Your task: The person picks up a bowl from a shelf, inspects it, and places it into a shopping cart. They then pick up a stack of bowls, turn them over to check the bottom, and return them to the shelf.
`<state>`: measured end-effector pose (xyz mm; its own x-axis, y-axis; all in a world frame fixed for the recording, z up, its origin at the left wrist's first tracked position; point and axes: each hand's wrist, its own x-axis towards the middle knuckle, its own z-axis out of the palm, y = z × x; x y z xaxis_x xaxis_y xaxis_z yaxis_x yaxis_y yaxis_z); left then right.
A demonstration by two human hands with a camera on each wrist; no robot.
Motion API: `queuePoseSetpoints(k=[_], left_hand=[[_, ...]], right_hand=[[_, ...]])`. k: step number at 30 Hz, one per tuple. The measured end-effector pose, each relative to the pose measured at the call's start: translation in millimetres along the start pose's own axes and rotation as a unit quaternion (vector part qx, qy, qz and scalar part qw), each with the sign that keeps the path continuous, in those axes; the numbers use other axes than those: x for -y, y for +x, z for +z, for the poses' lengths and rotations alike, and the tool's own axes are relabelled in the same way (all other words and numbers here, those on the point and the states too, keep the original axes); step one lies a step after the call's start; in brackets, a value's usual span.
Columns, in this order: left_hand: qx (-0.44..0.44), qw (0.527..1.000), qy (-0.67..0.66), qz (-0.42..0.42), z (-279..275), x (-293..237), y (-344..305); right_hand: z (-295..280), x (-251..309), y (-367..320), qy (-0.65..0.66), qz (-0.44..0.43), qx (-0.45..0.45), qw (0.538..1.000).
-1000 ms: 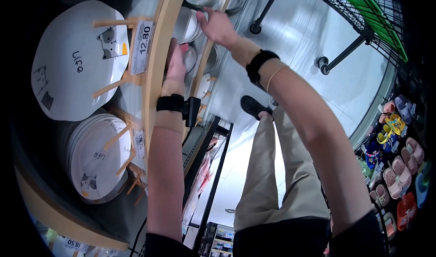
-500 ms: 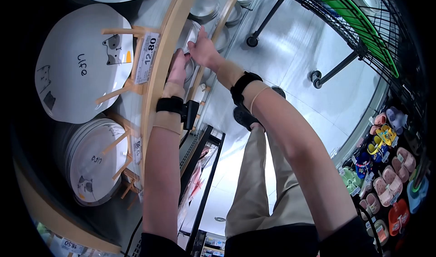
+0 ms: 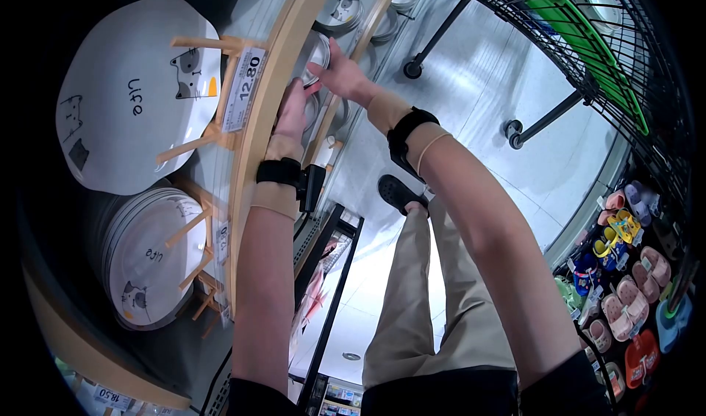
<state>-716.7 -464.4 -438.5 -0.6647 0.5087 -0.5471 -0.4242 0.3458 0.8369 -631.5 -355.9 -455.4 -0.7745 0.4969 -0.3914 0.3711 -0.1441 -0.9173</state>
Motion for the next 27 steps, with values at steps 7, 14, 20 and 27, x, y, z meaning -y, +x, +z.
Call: queuePoseSetpoints(k=[7,14,20,27], left_hand=[[-0.039,0.998,0.051,-0.014,-2,6,14],[0.009,1.000,-0.010,-0.018,-17,24,31],[-0.071,0.996,0.047,0.024,11,-6,-3],[-0.054,0.997,0.014,0.044,9,-3,2]], right_hand=[[29,-25,16,-0.030,-0.049,-0.098,0.994],[-3,-12,5,-0.005,-0.060,-0.006,0.998],[7,-17,11,0.015,-0.032,0.013,0.999],[2,-13,4,-0.008,-0.038,0.021,0.999]])
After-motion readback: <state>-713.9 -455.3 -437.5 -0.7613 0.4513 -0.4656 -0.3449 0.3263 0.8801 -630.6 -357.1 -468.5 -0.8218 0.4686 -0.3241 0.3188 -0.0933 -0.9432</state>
